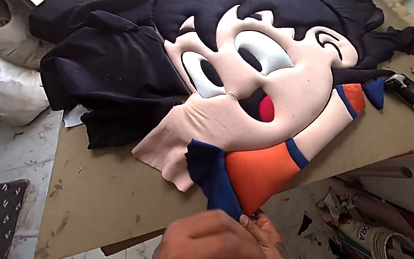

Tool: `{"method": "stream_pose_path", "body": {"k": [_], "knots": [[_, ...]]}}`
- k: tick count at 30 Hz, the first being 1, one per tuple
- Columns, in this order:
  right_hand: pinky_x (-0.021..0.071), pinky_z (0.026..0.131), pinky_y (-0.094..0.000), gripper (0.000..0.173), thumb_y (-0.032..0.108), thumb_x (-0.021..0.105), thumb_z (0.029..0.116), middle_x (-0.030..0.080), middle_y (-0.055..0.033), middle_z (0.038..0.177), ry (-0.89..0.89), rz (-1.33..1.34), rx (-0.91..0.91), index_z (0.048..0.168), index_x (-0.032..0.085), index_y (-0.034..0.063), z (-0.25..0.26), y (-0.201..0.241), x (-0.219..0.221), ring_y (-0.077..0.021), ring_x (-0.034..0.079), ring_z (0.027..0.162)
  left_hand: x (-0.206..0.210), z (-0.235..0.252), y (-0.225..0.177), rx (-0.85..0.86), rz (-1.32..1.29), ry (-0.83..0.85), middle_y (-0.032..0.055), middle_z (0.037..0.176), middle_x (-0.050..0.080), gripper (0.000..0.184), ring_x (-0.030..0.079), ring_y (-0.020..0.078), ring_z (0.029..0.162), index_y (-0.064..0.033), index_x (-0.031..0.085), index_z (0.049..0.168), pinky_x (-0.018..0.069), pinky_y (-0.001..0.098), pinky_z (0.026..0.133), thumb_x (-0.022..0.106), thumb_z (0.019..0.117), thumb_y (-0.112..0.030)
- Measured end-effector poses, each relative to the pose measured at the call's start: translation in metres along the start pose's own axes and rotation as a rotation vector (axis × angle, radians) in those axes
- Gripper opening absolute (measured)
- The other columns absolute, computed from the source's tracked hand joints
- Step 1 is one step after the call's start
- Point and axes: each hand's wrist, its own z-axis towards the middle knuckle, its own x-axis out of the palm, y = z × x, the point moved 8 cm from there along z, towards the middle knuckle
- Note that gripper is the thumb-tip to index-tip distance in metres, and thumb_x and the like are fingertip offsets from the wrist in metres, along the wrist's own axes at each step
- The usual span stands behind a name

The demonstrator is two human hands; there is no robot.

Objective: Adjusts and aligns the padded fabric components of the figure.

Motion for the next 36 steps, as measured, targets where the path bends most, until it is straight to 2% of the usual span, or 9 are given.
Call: {"method": "stream_pose_path", "body": {"k": [2, 5, 8, 16, 18, 21, 24, 28, 36], "knots": [[0.0653, 0.076, -0.0466, 0.039, -0.002, 0.068, 0.0932, 0.074, -0.0207, 0.107, 0.103, -0.043, 0.083, 0.128, 0.051, -0.0059, 0.010, 0.006, -0.007, -0.0312, 0.076, 0.090, 0.001, -0.020, 0.055, -0.112, 0.562, -0.094, -0.0019, 0.107, 0.074, 0.017, 0.069, 0.0113, 0.107, -0.0236, 0.078, 0.109, 0.0600, 0.0329, 0.092, 0.078, 0.0926, -0.026], [0.0643, 0.081, -0.0517, 0.038, -0.001, 0.070, 0.0923, 0.072, -0.0256, 0.111, 0.277, -0.142, 0.197, 0.125, 0.054, -0.0097, 0.027, 0.014, -0.018, -0.0380, 0.075, 0.097, 0.019, -0.054, 0.120, -0.178, 0.959, -0.163, -0.0074, 0.132, 0.067, 0.038, 0.058, 0.0145, 0.132, -0.0379, 0.071, 0.125, 0.0532, 0.0384, 0.107, 0.073, 0.0904, -0.052], [0.0650, 0.078, -0.0493, 0.035, 0.003, 0.073, 0.0920, 0.074, -0.0242, 0.106, 0.413, -0.257, 0.281, 0.121, 0.058, -0.0085, 0.039, 0.017, -0.026, -0.0363, 0.075, 0.093, 0.047, -0.067, 0.139, -0.212, 1.081, -0.179, -0.0058, 0.146, 0.060, 0.054, 0.048, 0.0200, 0.143, -0.0343, 0.068, 0.133, 0.0476, 0.0420, 0.115, 0.073, 0.0860, -0.060], [0.0655, 0.078, -0.0461, 0.037, 0.012, 0.072, 0.0944, 0.076, -0.0160, 0.112, 0.767, -0.672, 0.307, 0.127, 0.062, -0.0024, 0.043, 0.043, -0.038, -0.0319, 0.076, 0.095, 0.080, -0.072, 0.152, -0.287, 1.191, -0.374, -0.0046, 0.155, 0.052, 0.063, 0.037, 0.0247, 0.151, -0.0377, 0.060, 0.141, 0.0456, 0.0428, 0.118, 0.081, 0.0827, -0.048], [0.0660, 0.074, -0.0418, 0.033, 0.018, 0.073, 0.0950, 0.078, -0.0101, 0.105, 0.873, -0.877, 0.119, 0.123, 0.066, 0.0025, 0.040, 0.065, -0.042, -0.0254, 0.077, 0.088, 0.083, -0.076, 0.159, -0.274, 1.180, -0.428, -0.0042, 0.157, 0.050, 0.062, 0.034, 0.0254, 0.153, -0.0390, 0.061, 0.140, 0.0459, 0.0425, 0.118, 0.084, 0.0823, -0.043], [0.0626, 0.064, -0.0254, 0.022, 0.032, 0.072, 0.0958, 0.076, 0.0076, 0.091, 0.919, -1.192, -0.832, 0.111, 0.074, 0.0153, 0.024, 0.125, -0.025, -0.0034, 0.071, 0.076, 0.085, -0.079, 0.163, -0.232, 1.177, -0.471, -0.0049, 0.158, 0.049, 0.059, 0.033, 0.0235, 0.154, -0.0380, 0.063, 0.139, 0.0462, 0.0401, 0.118, 0.083, 0.0839, -0.043], [0.0543, 0.100, -0.0425, 0.037, 0.050, 0.071, 0.0901, 0.072, 0.0035, 0.123, 0.894, -1.380, -1.493, 0.118, 0.073, 0.0254, 0.010, 0.158, 0.005, -0.0169, 0.064, 0.121, 0.088, -0.082, 0.166, -0.199, 1.173, -0.472, -0.0052, 0.160, 0.046, 0.061, 0.029, 0.0224, 0.156, -0.0349, 0.061, 0.142, 0.0434, 0.0391, 0.120, 0.083, 0.0847, -0.043], [0.0289, 0.121, -0.0605, 0.079, 0.077, 0.069, 0.0748, 0.044, -0.0059, 0.161, 0.864, -1.679, -1.648, 0.140, 0.062, 0.0341, 0.038, 0.137, 0.030, -0.0344, 0.030, 0.153, 0.091, -0.084, 0.170, -0.170, 1.200, -0.495, 0.0004, 0.166, 0.037, 0.063, 0.023, 0.0252, 0.158, -0.0339, 0.062, 0.143, 0.0402, 0.0411, 0.122, 0.082, 0.0844, -0.046], [0.0309, 0.121, -0.0569, 0.078, 0.073, 0.074, 0.0693, 0.052, -0.0067, 0.154, 0.772, -1.713, -1.659, 0.135, 0.067, 0.0317, 0.039, 0.132, 0.032, -0.0324, 0.040, 0.148, 0.100, -0.087, 0.166, -0.125, 1.180, -0.507, 0.0122, 0.163, 0.040, 0.061, 0.033, 0.0283, 0.154, -0.0250, 0.064, 0.142, 0.0292, 0.0520, 0.127, 0.081, 0.0848, -0.038]]}}
